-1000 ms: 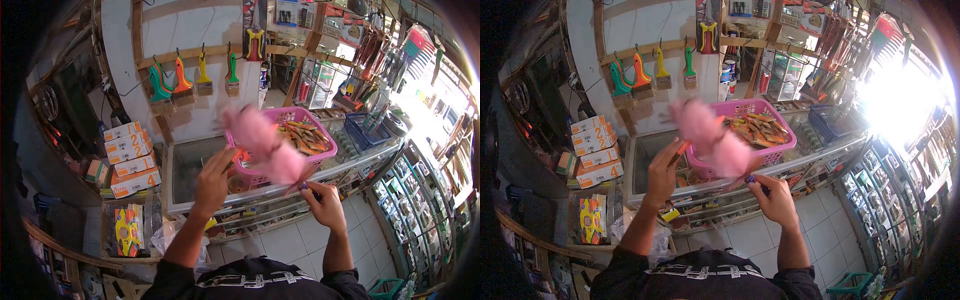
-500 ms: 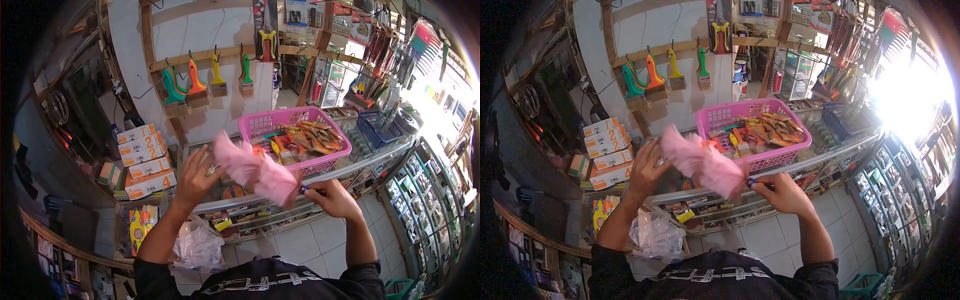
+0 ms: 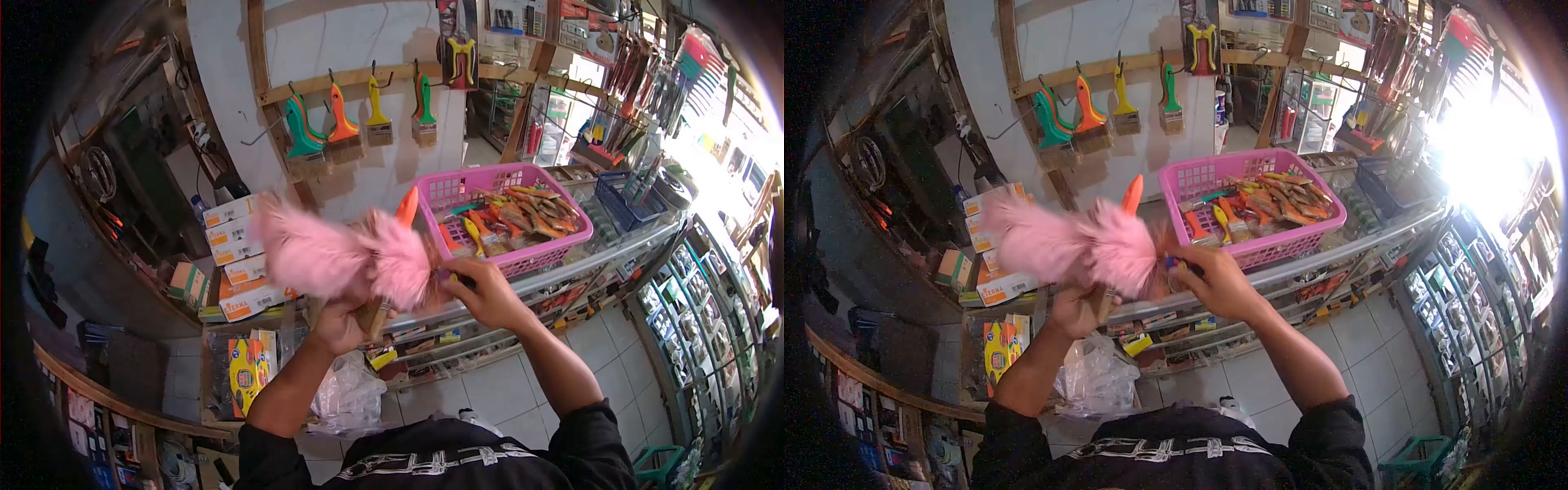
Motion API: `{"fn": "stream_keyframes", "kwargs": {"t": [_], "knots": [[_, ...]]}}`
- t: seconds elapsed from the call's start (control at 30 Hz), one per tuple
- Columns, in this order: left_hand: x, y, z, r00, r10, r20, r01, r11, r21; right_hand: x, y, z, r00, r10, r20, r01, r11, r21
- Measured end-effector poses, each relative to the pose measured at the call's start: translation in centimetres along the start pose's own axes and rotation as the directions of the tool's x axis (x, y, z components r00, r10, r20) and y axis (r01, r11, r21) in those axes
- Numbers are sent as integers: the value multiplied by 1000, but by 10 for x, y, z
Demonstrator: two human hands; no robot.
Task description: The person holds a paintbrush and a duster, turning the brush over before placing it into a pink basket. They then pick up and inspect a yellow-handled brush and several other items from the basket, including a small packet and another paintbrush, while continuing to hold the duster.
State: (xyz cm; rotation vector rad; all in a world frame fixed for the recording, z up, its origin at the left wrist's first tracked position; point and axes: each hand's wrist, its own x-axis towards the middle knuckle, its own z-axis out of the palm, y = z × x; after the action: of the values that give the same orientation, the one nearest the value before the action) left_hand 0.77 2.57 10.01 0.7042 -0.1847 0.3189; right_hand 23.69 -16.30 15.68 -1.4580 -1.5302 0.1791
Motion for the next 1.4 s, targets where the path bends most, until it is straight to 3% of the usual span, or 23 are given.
{"fn": "stream_keyframes", "kwargs": {"t": [0.1, 0.13, 0.23, 0.27, 0.37, 0.4, 0.5, 0.53, 0.63, 0.67, 0.77, 0.87, 1.0, 1.1, 1.13, 1.23, 1.27, 1.33, 1.4], "knots": [[-11, -1, -14, 991, -117, -68, 94, 957, -274, 11, -1, 26, 992, 118, -48, -115, 992, 54], [-14, -3, -14, 992, -112, -52, 87, 934, -346, 12, 7, 33, 989, 119, 85, -127, 988, 93], [-18, -11, -4, 988, -50, 146, 125, 820, -559, 16, -5, 47, 996, -55, -63, 60, 995, 79], [-14, -11, 7, 978, -105, 180, 197, 752, -629, 18, 2, 55, 989, -59, -136, 58, 998, -13], [-13, -20, 13, 976, -77, 204, 202, 668, -716, 15, 5, 71, 989, 128, 72, -141, 966, 215], [-15, -24, 10, 972, -51, 231, 207, 654, -727, 16, 10, 75, 988, 63, 138, -93, 970, 222], [-18, -25, 5, 963, -34, 266, 231, 611, -757, 14, 10, 95, 985, 161, -66, -129, 929, 348], [-18, -26, 2, 962, -44, 271, 244, 592, -768, 10, 17, 101, 956, 295, -12, -274, 902, 332], [-26, -29, -12, 972, -34, 235, 213, 557, -802, 6, 26, 108, 997, 44, 57, -52, 988, 147], [-29, -31, -16, 976, -7, 216, 186, 542, -820, 9, 31, 111, 1000, 9, -8, -8, 997, 81], [-32, -33, -24, 977, 25, 213, 170, 514, -841, 4, 54, 131, 972, 234, 22, -233, 943, 236], [-41, -34, -27, 978, 53, 201, 142, 536, -832, 13, 46, 143, 981, 86, -173, -55, 982, 180], [-47, -16, -33, 993, 9, 116, 82, 657, -749, 28, 47, 146, 935, 355, 12, -342, 890, 300], [-53, -6, -45, 998, -27, -64, -10, 857, -516, 38, 49, 151, 893, 449, -35, -417, 854, 310], [-52, -2, -50, 999, -15, -51, -11, 879, -477, 40, 56, 154, 881, 470, -46, -436, 847, 305], [-48, 1, -48, 930, 152, -333, -178, 983, -51, 44, 93, 168, 923, 367, -115, -355, 928, 109], [-50, 6, -49, 944, 169, -282, -149, 985, 91, 46, 100, 172, 935, 324, -145, -324, 946, 24], [-48, 7, -48, 911, 241, -333, -177, 961, 213, 48, 106, 179, 954, 235, -184, -263, 953, -147], [-50, 7, -51, 879, 284, -383, -174, 939, 297, 49, 123, 191, 953, 257, -159, -279, 950, -136]]}}
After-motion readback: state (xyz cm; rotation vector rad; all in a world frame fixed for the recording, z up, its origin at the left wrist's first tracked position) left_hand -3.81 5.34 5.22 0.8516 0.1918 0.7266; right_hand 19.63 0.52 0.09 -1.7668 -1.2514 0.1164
